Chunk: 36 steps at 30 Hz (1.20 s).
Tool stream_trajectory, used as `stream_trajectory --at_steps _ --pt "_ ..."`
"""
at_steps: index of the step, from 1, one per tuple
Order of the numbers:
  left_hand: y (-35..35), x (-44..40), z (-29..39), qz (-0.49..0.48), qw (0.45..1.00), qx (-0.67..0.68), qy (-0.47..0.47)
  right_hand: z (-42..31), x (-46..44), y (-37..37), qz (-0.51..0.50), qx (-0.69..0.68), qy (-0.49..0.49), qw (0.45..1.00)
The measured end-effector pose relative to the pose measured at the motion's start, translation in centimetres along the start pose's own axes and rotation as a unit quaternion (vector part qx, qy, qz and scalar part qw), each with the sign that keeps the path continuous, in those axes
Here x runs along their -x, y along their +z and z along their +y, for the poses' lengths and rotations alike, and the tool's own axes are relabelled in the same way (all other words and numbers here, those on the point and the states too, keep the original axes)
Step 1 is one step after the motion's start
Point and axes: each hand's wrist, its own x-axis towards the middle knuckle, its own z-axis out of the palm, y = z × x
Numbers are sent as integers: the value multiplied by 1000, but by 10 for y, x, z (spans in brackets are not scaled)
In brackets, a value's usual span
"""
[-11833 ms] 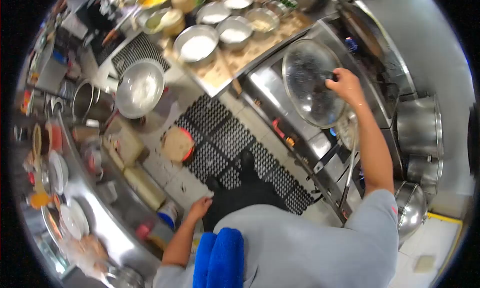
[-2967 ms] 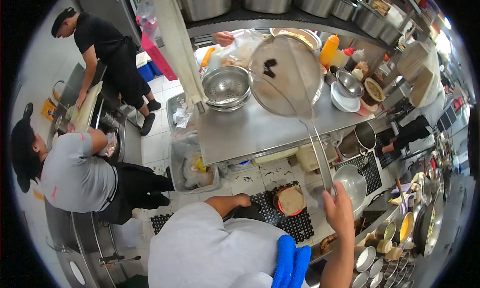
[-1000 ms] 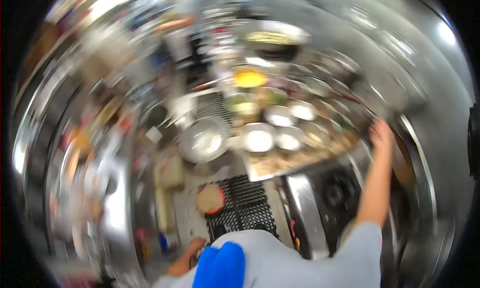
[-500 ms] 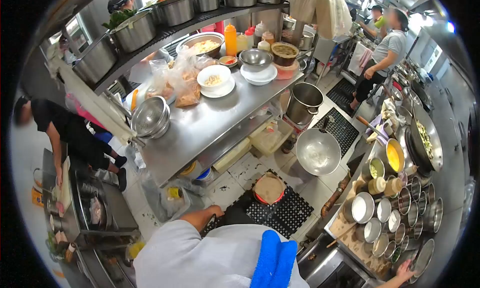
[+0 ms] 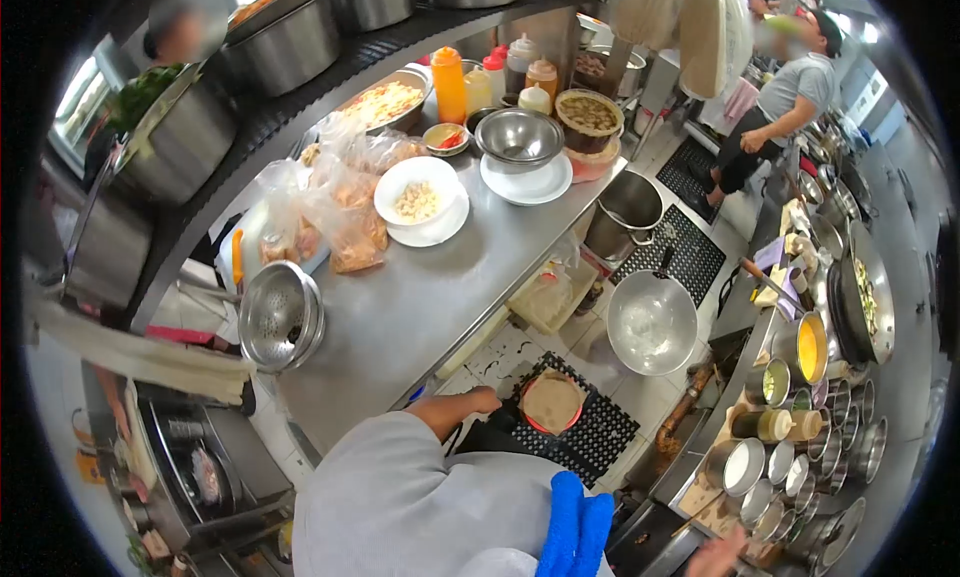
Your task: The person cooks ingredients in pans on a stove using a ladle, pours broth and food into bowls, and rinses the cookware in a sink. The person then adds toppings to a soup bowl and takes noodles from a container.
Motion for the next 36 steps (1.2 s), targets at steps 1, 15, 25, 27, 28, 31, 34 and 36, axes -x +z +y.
stream_trajectory --at_steps 1,15,25,27,28,31,34,36 --pt "27 -34 -20 -8 998 -57 34 46 -13 -15 -88 130 37 987" --pt "-6 -41 32 -180 897 -293 276 95 182 13 -112 516 1 849" --pt "57 -1 107 -198 972 22 128 73 334 -216 419 393 -70 816" --pt "90 29 131 -204 973 66 83 98 370 -287 523 545 -70 651" --pt "106 56 156 -204 975 76 54 102 384 -306 535 571 16 623" --pt "152 78 160 -231 971 40 33 119 405 -342 498 537 134 668" --pt "176 92 168 -231 955 -112 150 168 410 -394 463 511 109 716" --pt "186 91 175 -196 930 -206 231 150 411 -386 496 471 108 721"
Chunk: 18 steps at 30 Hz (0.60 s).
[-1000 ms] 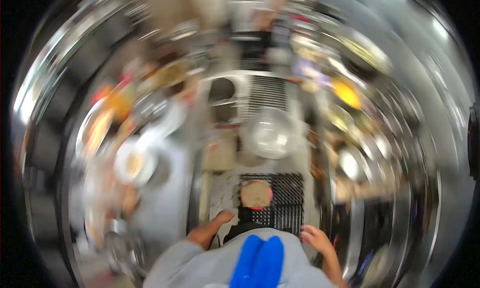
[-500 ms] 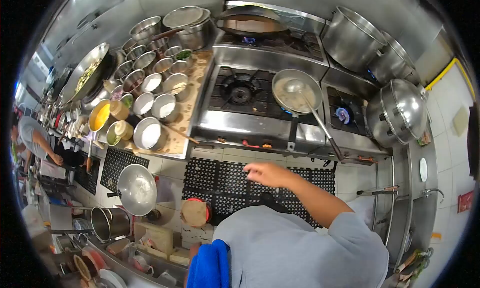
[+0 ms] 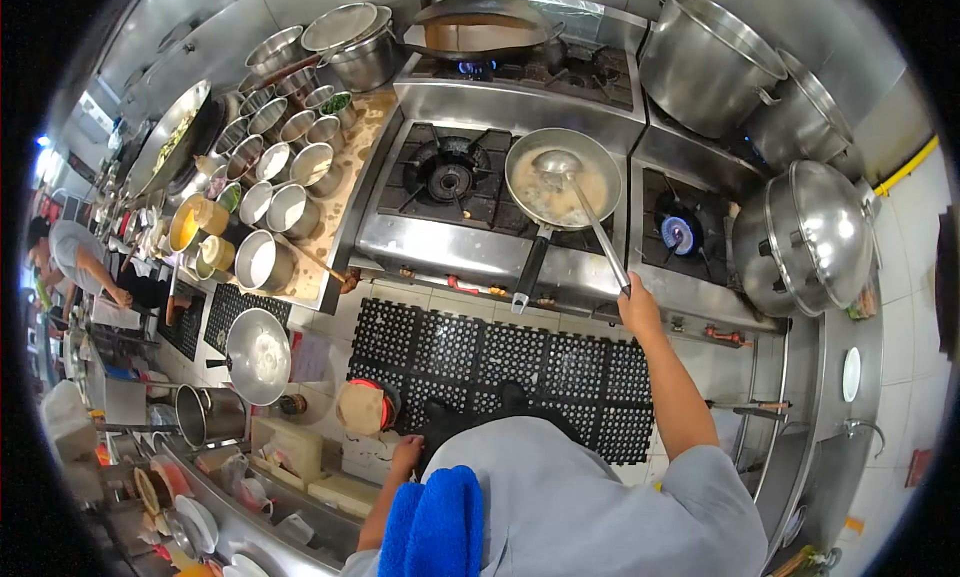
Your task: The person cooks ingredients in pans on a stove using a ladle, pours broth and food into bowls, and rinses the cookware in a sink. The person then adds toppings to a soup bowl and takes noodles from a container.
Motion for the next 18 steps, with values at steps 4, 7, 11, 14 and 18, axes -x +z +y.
stream_trajectory --at_steps 4,7,11,14,18 --pt "-8 -5 -2 -3 985 154 -72 -5 0 -37 23 3 -7 1000" --pt "-20 -7 -11 -33 979 174 -102 -14 -1 -62 12 23 32 999" --pt "-10 -51 -70 -58 994 94 -7 8 -8 -61 40 58 -26 997" --pt "-19 -58 -23 -88 982 134 -104 27 -6 -52 38 25 -80 996" --pt "-33 -55 21 -100 970 204 -80 31 18 -52 -133 -180 61 973"
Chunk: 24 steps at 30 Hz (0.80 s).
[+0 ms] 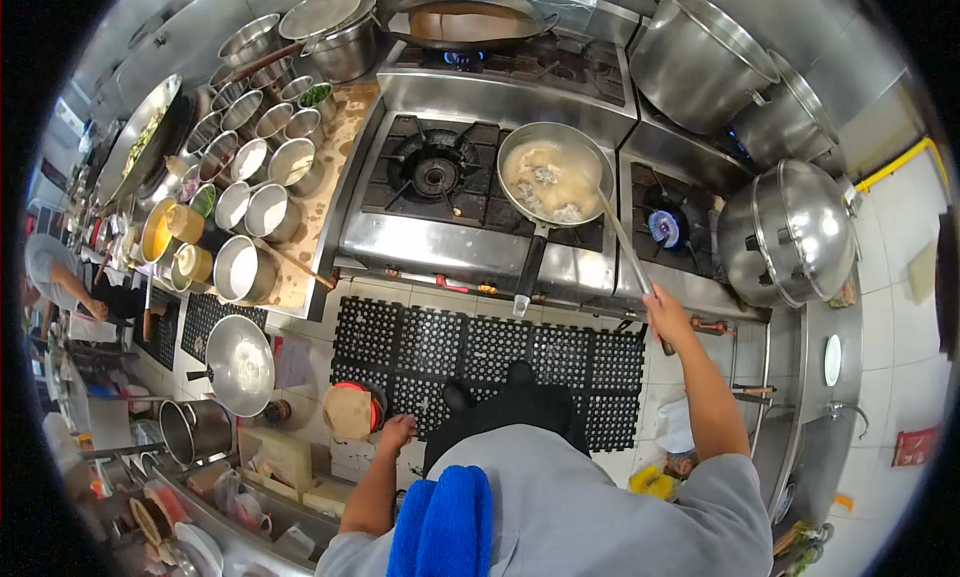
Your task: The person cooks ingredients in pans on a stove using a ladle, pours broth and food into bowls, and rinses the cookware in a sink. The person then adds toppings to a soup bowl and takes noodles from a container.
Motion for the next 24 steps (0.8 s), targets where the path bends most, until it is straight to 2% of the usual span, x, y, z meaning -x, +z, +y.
stream_trajectory --at_steps 1,3,4,6,8,9,11,12,14,15,20,22,23,24 --pt "3 2 18 -14 999 51 2 -3 6 1 -1 -1 -2 1000" --pt "9 -4 39 -34 998 54 21 -14 21 4 -50 -190 83 977" --pt "13 -7 50 -56 996 56 38 -21 27 4 -52 -189 81 977" --pt "29 -1 82 -63 994 83 31 -44 38 -1 -112 -226 149 956" --pt "49 14 117 -80 988 130 13 -71 47 -3 -128 -230 155 952" --pt "58 20 136 -76 988 133 16 -76 46 -4 -164 -288 163 929" --pt "77 32 170 -163 972 170 16 -83 44 -7 -219 -387 184 876" --pt "86 37 185 -161 972 169 17 -81 40 -9 -221 -389 183 876" --pt "104 44 215 -222 963 145 39 -78 29 -13 -316 -567 225 727" --pt "112 48 230 -222 963 145 40 -79 26 -13 -335 -581 211 711" --pt "142 49 278 -247 953 162 62 -83 12 -19 -355 -566 202 716" --pt "150 47 286 -255 948 178 71 -108 18 -25 -245 -437 179 847" --pt "154 46 289 -249 946 188 83 -112 17 -28 -247 -436 181 847" --pt "159 46 290 -243 945 197 94 -113 16 -31 -229 -399 158 874"
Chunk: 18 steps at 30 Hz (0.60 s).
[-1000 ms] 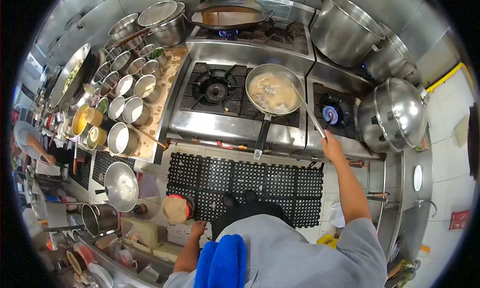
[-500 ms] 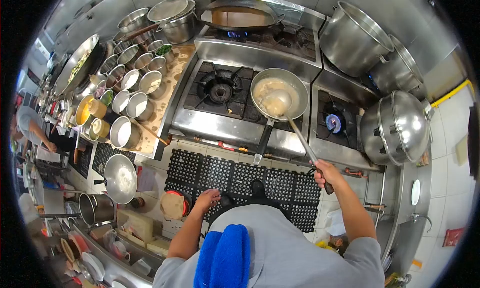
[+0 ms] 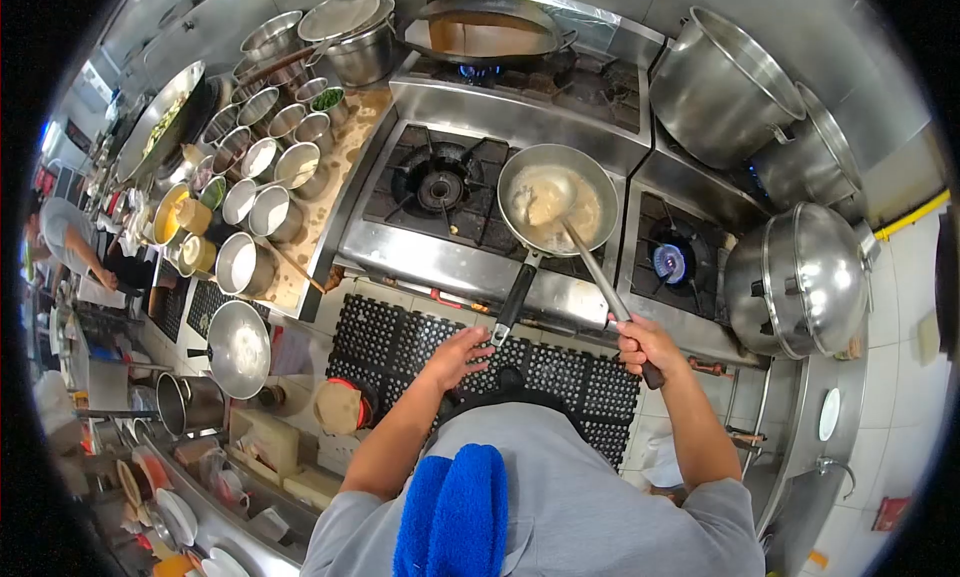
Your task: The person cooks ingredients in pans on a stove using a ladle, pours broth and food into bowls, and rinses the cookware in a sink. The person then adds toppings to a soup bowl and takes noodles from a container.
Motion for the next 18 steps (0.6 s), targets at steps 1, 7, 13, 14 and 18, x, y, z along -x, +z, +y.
stream_trajectory --at_steps 1,7,13,14,18 --pt "3 -2 0 6 1000 6 -2 -3 -1 -1 18 46 -23 998" --pt "15 -10 -8 -3 999 43 -8 -15 -10 -23 50 158 -86 982" --pt "21 -15 -19 -7 997 70 -13 -35 -4 -21 135 296 -145 934" --pt "21 -16 -21 -6 997 77 -12 -35 -6 -24 134 298 -144 934" --pt "22 -12 -23 2 996 89 -13 -38 -18 -44 213 453 -186 845"
